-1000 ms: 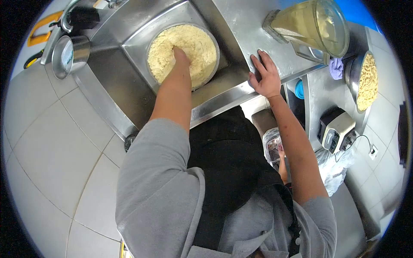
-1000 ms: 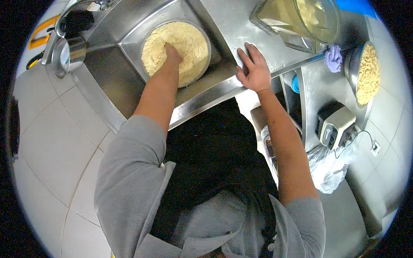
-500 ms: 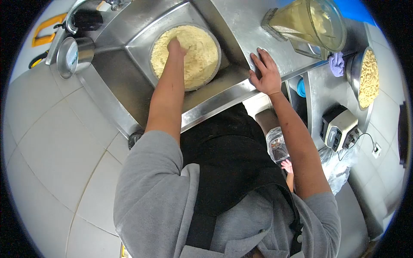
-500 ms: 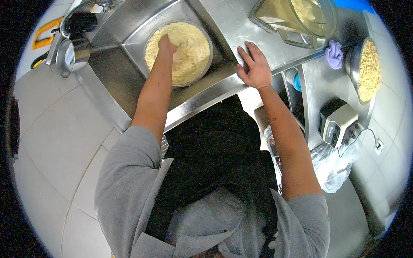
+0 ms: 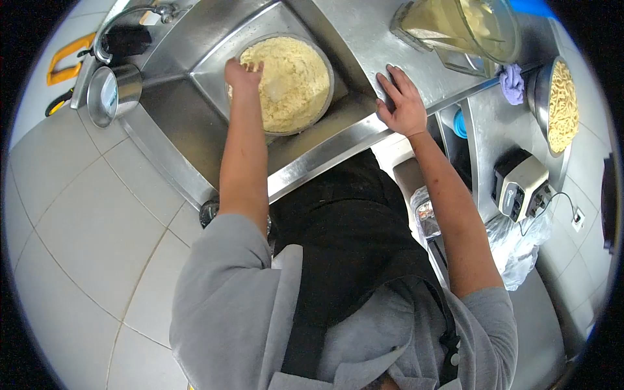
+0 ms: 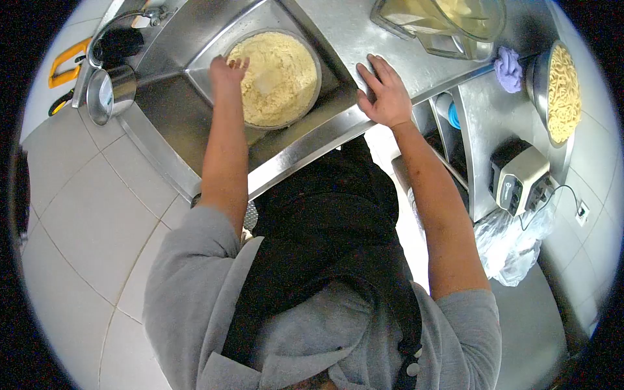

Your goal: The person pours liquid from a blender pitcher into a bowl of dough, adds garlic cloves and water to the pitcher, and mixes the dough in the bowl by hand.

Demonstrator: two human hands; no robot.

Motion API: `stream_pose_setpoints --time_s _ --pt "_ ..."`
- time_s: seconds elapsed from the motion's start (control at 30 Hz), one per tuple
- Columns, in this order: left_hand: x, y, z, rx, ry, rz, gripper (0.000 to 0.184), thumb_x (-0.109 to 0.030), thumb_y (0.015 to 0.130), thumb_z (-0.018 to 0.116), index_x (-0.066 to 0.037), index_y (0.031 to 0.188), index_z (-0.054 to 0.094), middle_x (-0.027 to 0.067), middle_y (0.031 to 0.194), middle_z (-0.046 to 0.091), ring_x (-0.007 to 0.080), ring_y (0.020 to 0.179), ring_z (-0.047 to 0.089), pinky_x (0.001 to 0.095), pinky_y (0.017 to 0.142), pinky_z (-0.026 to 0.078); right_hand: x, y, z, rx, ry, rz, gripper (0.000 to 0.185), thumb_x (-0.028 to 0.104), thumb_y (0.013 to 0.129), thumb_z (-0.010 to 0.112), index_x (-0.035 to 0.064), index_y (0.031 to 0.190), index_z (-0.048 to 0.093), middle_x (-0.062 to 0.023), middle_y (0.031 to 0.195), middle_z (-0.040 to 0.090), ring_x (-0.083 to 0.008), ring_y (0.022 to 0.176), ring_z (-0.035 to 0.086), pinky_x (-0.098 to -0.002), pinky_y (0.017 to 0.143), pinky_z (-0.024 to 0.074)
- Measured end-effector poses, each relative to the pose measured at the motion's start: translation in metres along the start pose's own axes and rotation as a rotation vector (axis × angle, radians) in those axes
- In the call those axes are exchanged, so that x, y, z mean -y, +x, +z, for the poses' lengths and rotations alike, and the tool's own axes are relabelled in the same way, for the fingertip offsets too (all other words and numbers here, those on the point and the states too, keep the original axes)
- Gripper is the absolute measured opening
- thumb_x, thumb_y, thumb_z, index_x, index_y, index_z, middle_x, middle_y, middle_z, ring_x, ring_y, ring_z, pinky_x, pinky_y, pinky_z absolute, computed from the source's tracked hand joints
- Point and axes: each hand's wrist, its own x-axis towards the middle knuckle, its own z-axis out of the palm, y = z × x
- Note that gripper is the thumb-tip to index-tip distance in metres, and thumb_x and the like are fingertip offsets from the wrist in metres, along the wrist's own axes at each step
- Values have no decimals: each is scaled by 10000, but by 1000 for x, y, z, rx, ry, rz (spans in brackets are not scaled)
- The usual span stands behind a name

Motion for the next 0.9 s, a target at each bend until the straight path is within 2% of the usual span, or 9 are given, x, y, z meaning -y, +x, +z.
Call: stream_pose_setpoints --time_s 0.07,0.17,0.27,0.37,0.43,0.57,0.67,0.77,0.9 --pt "42 44 -23 -52 -21 -106 553 -315 1013 403 -88 1510 318 195 1498 376 383 1386 380 668 1033 371 3 -1 1 -1 11 -5 558 245 795 669 143 1339 599 -176 1447 490 -402 1325 474 -471 1108 404" --pt "94 56 -48 86 173 -113 562 -392 1005 387 -126 1500 373 174 1531 387 378 1389 388 669 1054 318 1 1 1 0 13 -12 562 243 790 666 141 1338 599 -180 1445 490 -411 1320 477 -476 1104 406" --pt "122 83 -52 200 207 -244 578 -407 1016 370 -113 1514 374 110 1501 449 339 1340 445 619 1081 333 2 0 -1 10 -3 -9 563 248 788 667 143 1337 601 -181 1447 488 -413 1317 481 -478 1100 410" --pt "126 100 -40 -28 318 -292 606 -466 1011 340 -118 1502 410 101 1484 478 334 1300 497 599 1065 367 3 3 0 15 -12 5 568 258 789 663 146 1342 599 -179 1450 486 -406 1324 478 -473 1103 409" --pt "136 115 -44 41 354 -192 654 -524 999 313 -124 1510 396 98 1501 463 328 1296 505 585 1051 393 3 4 0 17 -7 5 581 242 780 668 138 1347 598 -179 1454 485 -403 1331 474 -472 1113 397" --pt "141 148 -65 166 260 -292 665 -544 995 299 -121 1493 422 114 1489 474 336 1294 507 569 1059 405 2 2 1 16 -8 10 578 251 782 667 151 1347 596 -176 1456 481 -402 1333 470 -470 1107 406" --pt "131 142 -74 425 300 -306 675 -556 995 302 -108 1483 434 137 1498 462 342 1321 483 589 1081 382 2 2 0 20 -8 2 578 255 786 665 153 1350 594 -175 1459 479 -397 1340 465 -468 1110 402" --pt "98 70 -56 377 315 -414 657 -535 1001 338 -88 1470 446 149 1482 480 341 1308 498 581 1083 389 3 1 -1 27 -16 11 575 257 790 664 153 1352 593 -174 1460 479 -394 1343 463 -467 1113 398" --pt "98 60 -50 344 453 -245 604 -441 988 477 -52 1449 457 154 1395 559 342 1222 567 545 1035 436 6 1 -3 18 -2 7 573 258 794 666 151 1352 592 -172 1463 478 -392 1344 461 -466 1116 395"
